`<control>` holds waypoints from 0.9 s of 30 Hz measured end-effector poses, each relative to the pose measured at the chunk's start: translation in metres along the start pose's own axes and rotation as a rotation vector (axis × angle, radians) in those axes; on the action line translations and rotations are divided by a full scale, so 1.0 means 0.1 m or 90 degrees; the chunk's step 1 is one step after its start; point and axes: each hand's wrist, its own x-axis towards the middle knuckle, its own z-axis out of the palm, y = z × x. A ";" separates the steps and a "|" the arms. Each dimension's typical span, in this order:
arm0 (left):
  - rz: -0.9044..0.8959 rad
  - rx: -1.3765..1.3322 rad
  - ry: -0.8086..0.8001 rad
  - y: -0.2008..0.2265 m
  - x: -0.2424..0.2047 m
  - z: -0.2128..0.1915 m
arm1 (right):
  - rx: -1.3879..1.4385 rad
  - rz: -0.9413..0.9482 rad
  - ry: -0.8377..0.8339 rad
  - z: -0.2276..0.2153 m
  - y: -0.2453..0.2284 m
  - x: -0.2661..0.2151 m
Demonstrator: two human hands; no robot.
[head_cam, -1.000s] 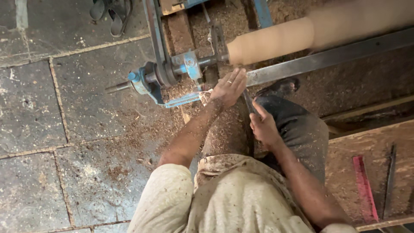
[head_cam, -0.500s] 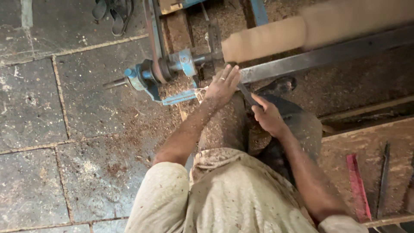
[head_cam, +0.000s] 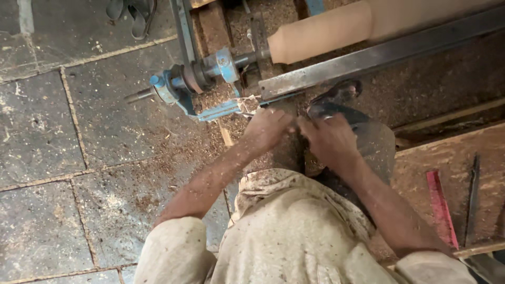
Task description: The person shapes a cylindrical wooden blank mounted on a lathe using a chisel. They hold the tool with both hands and apply it to the spinning wood to create grooves and smooth the surface.
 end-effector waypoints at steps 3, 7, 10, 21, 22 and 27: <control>-0.056 -0.388 0.147 0.21 0.13 0.04 | 0.003 -0.115 0.469 -0.07 -0.15 -0.11; 0.012 -0.640 0.338 0.50 0.28 0.37 | 0.269 0.175 0.354 0.40 -0.18 -0.30; -0.014 -0.460 0.346 0.26 0.40 0.52 | 0.619 0.369 0.100 0.78 0.08 -0.37; 0.388 0.172 0.505 -0.90 1.29 0.64 | 0.859 0.561 -0.034 0.79 0.13 -0.20; 0.383 0.165 0.518 -0.89 1.28 0.66 | 0.846 0.534 -0.022 0.73 0.11 -0.16; 0.326 0.131 0.546 -0.84 1.24 0.59 | 0.804 0.522 -0.054 0.45 0.05 -0.02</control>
